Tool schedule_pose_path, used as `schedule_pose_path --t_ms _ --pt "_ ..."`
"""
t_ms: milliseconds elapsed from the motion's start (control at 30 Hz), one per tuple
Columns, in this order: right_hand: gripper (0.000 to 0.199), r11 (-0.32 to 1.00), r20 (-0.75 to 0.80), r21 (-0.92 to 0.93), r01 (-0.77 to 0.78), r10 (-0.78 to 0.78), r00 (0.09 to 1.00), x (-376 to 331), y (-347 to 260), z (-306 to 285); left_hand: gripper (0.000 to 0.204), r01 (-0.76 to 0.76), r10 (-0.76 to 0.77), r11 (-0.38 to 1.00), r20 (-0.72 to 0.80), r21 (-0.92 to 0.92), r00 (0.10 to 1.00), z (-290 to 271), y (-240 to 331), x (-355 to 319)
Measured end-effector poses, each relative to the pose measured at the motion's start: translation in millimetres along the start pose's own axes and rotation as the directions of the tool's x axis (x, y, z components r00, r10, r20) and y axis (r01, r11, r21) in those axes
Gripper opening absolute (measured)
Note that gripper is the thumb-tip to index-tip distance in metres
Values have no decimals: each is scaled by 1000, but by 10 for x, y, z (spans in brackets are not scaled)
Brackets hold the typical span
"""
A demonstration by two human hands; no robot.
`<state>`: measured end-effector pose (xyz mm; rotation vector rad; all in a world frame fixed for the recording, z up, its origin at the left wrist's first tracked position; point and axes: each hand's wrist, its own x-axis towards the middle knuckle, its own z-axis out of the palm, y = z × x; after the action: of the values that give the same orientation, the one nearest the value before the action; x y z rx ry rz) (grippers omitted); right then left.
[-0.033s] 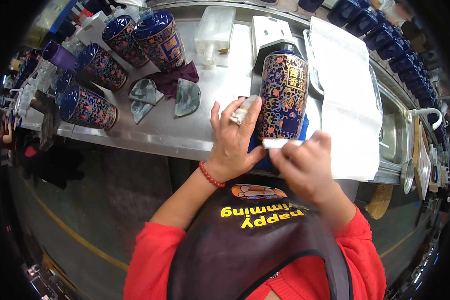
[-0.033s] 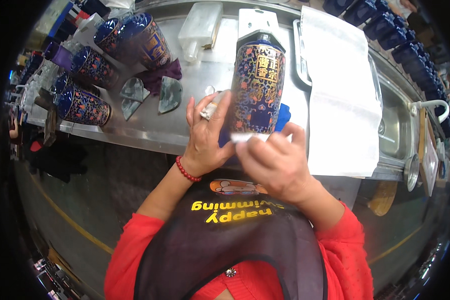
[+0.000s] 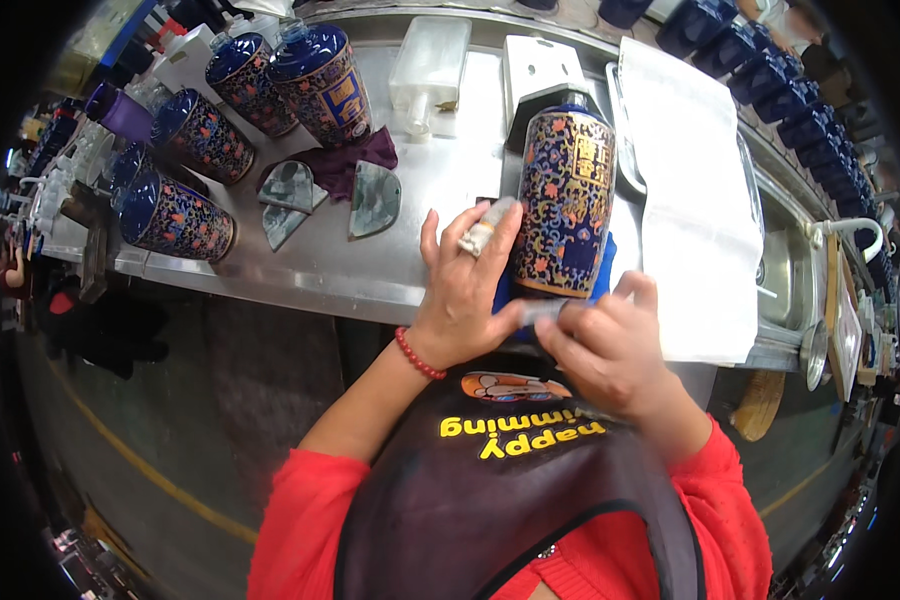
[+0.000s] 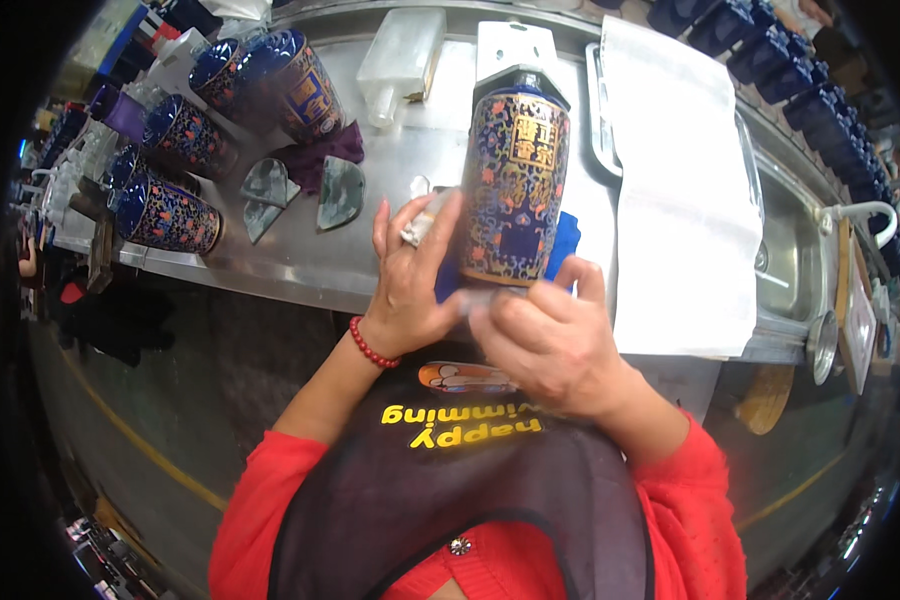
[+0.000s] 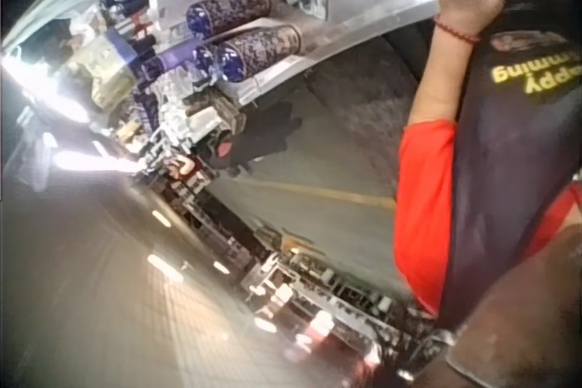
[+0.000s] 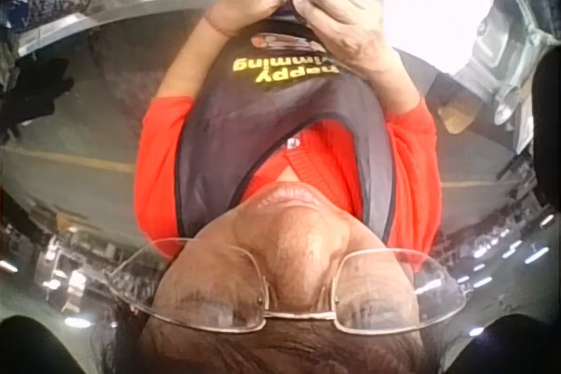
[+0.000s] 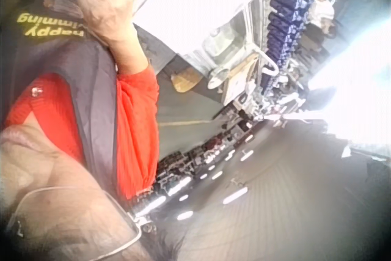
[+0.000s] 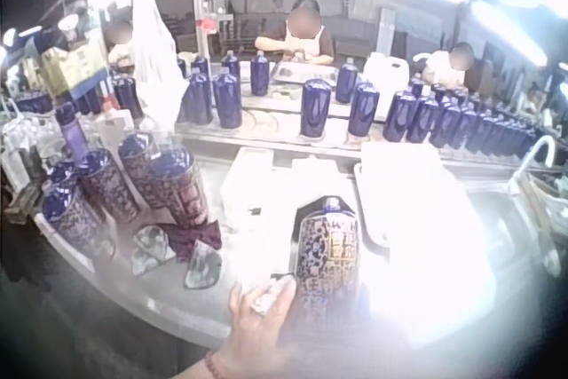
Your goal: The person uses a small scraper to remove residue from the surface of a decorated ceramic jar, then wipes the jar with a cloth. The person rotates the jar to access different sides and continues scraping and wiping until the surface appears clean.
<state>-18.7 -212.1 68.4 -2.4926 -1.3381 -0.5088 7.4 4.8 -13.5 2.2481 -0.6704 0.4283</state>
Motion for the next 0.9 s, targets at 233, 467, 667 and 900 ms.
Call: schedule_pose_path --t_ms 233,467,667,900 --pt "19 514 -36 743 -429 670 741 -113 183 106 76 170 -162 916 55 -364 985 47 -56 -35" --pt "19 322 44 819 -476 790 611 -221 232 252 68 144 -164 955 -58 -260 985 92 89 -283" --pt "20 347 8 835 -427 769 640 -231 292 304 54 -71 71 997 -67 1 995 87 272 -446" --pt "21 246 83 863 -442 793 604 -259 280 317 44 -165 186 972 -121 167 975 45 381 -304"
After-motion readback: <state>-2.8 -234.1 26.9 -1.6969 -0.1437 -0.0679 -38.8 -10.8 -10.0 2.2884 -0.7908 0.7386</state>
